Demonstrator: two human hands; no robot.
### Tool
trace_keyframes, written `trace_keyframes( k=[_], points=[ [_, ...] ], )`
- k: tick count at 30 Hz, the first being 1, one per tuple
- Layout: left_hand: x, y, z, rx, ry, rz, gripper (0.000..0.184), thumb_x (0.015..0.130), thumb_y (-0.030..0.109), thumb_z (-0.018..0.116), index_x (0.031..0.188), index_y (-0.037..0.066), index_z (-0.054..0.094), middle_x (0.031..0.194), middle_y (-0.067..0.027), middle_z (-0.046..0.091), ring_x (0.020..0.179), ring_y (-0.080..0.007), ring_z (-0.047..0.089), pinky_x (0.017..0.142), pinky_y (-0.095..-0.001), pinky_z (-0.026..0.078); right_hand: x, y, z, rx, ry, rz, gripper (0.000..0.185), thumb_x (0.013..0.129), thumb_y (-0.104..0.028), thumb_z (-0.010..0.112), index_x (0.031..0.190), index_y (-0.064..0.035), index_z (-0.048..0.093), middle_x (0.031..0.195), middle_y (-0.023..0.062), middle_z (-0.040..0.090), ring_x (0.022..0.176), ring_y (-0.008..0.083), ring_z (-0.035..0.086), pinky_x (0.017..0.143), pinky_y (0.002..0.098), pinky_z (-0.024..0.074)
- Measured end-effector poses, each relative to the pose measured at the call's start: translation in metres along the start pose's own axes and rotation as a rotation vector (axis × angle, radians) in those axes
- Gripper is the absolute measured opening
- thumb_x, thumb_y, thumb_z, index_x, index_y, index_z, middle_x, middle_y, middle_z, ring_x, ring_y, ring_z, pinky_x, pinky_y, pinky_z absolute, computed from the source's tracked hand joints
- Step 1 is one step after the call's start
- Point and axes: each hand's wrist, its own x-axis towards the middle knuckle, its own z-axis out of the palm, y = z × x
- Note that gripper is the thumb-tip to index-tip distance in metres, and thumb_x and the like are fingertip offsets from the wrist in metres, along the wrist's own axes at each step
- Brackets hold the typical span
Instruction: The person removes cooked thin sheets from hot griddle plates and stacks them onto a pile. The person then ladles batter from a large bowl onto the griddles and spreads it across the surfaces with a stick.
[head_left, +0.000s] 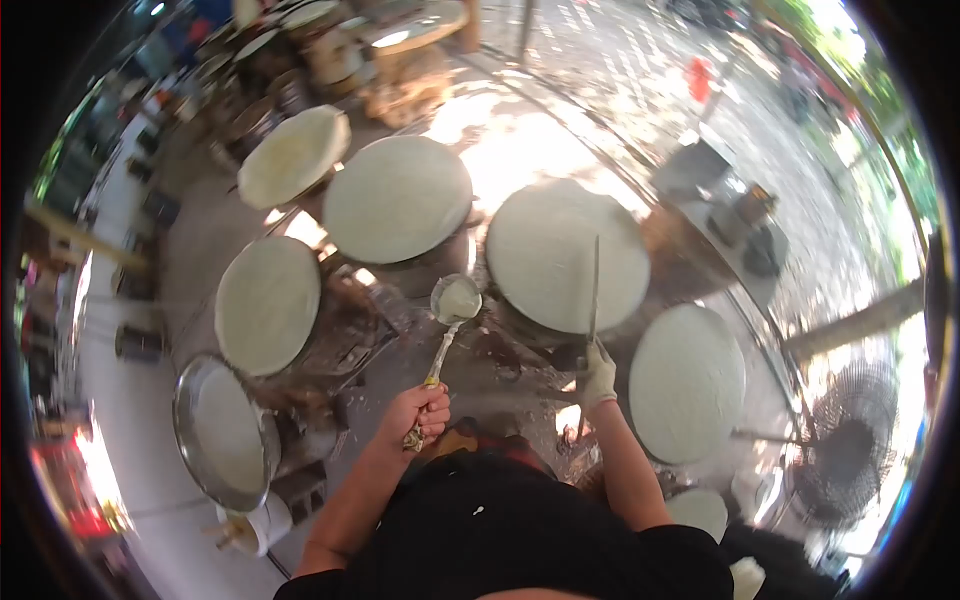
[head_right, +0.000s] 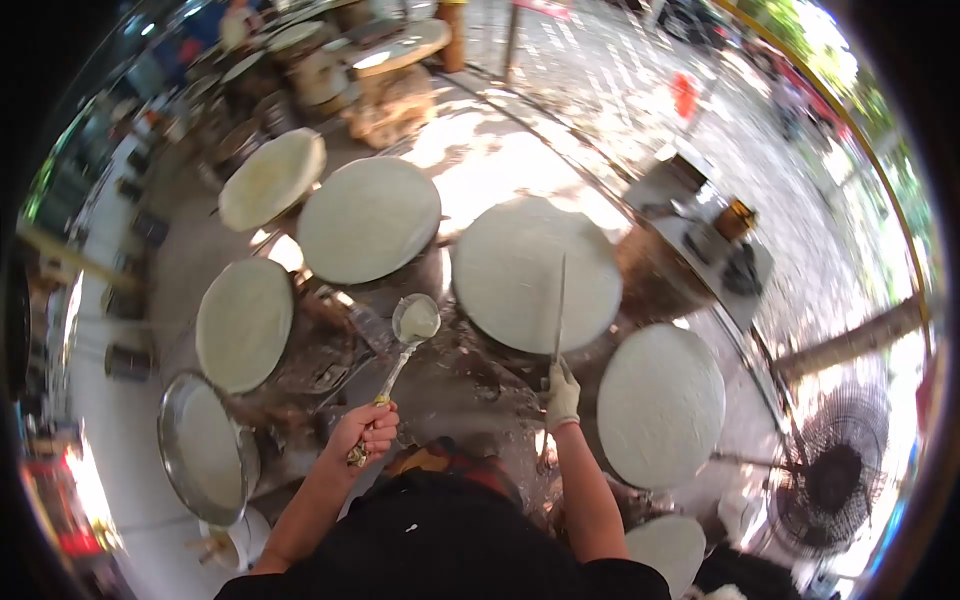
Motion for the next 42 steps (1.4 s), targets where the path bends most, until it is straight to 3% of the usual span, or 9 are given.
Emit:
trace_keyframes(
  k=[12,14,16,19,23,28,32,38,42],
  points=[
    [-0.146,0.116,-0.247,-0.380,0.270,0.475,0.009,0.093,0.009,0.050,0.099,0.003,0.049,0.066,0.0012,0.040,0.047,-0.0040,0.036,0.038,-0.0180,0.030,-0.100,0.119,0.382,-0.619,-0.601,-0.090,0.023,0.083,-0.022,0.064,0.100,-0.0068,0.065,0.062,-0.0049,0.049,0.049,0.0070,0.042,0.044,0.0257,0.0311],
    [-0.174,0.138,-0.288,-0.407,0.343,0.509,0.008,0.093,0.009,0.050,0.099,0.003,0.050,0.066,0.0013,0.039,0.046,-0.0040,0.035,0.037,-0.0182,0.030,-0.098,0.139,0.471,-0.736,-0.666,-0.169,0.029,0.080,-0.024,0.064,0.100,-0.0033,0.066,0.065,0.0005,0.055,0.055,0.0117,0.050,0.051,0.0299,0.0393],
    [-0.202,0.158,-0.322,-0.444,0.386,0.563,0.008,0.092,0.008,0.051,0.099,0.004,0.051,0.065,0.0015,0.039,0.046,-0.0041,0.035,0.037,-0.0182,0.031,-0.104,0.144,0.555,-0.980,-0.557,-0.305,0.041,0.080,-0.034,0.060,0.100,0.0016,0.066,0.086,0.0216,0.067,0.084,0.0316,0.064,0.077,0.0398,0.0463],
    [-0.239,0.177,-0.360,-0.527,0.420,0.658,0.008,0.091,0.007,0.052,0.098,0.004,0.051,0.065,0.0013,0.040,0.046,-0.0044,0.035,0.036,-0.0184,0.031,-0.124,0.156,0.627,-1.049,-0.330,-0.402,0.049,0.079,-0.043,0.060,0.100,0.0001,0.068,0.097,0.0247,0.066,0.099,0.0395,0.061,0.086,0.0423,0.0458],
    [-0.269,0.193,-0.397,-0.620,0.464,0.753,0.008,0.090,0.006,0.052,0.098,0.003,0.052,0.066,0.0007,0.041,0.046,-0.0041,0.036,0.036,-0.0179,0.031,-0.125,0.204,0.642,-1.187,-0.321,-0.399,0.049,0.076,-0.044,0.062,0.099,-0.0013,0.069,0.093,0.0227,0.067,0.091,0.0369,0.064,0.080,0.0402,0.0477],
    [-0.281,0.204,-0.417,-0.694,0.493,0.789,0.008,0.091,0.006,0.052,0.098,0.001,0.052,0.067,0.0002,0.042,0.046,-0.0039,0.037,0.036,-0.0173,0.032,-0.171,0.180,0.658,-0.593,-0.462,-0.245,0.021,0.079,-0.018,0.068,0.091,0.0000,0.068,0.071,0.0024,0.062,0.063,0.0096,0.054,0.060,0.0266,0.0442],
    [-0.276,0.209,-0.424,-0.727,0.460,0.814,0.009,0.092,0.006,0.051,0.098,-0.001,0.052,0.068,-0.0002,0.043,0.047,-0.0043,0.038,0.036,-0.0178,0.034,-0.182,0.175,0.647,-0.160,-0.528,-0.177,0.012,0.079,-0.010,0.069,0.086,-0.0013,0.065,0.068,-0.0012,0.058,0.059,0.0070,0.051,0.052,0.0225,0.0388],
    [-0.248,0.215,-0.402,-0.683,0.354,0.820,0.011,0.095,0.008,0.048,0.099,-0.002,0.049,0.067,-0.0001,0.041,0.047,-0.0046,0.038,0.036,-0.0181,0.035,-0.086,0.194,0.628,-0.192,-0.527,-0.049,0.018,0.077,-0.007,0.065,0.093,0.0002,0.066,0.073,-0.0010,0.060,0.059,0.0086,0.051,0.051,0.0237,0.0385],
    [-0.211,0.219,-0.374,-0.639,0.353,0.770,0.010,0.094,0.006,0.049,0.097,-0.003,0.051,0.066,-0.0002,0.041,0.047,-0.0045,0.037,0.037,-0.0177,0.035,-0.070,0.068,0.616,-0.390,-0.361,-0.230,0.012,0.077,-0.013,0.065,0.086,-0.0052,0.067,0.061,-0.0037,0.053,0.050,0.0063,0.045,0.045,0.0247,0.0348]
  ],
)
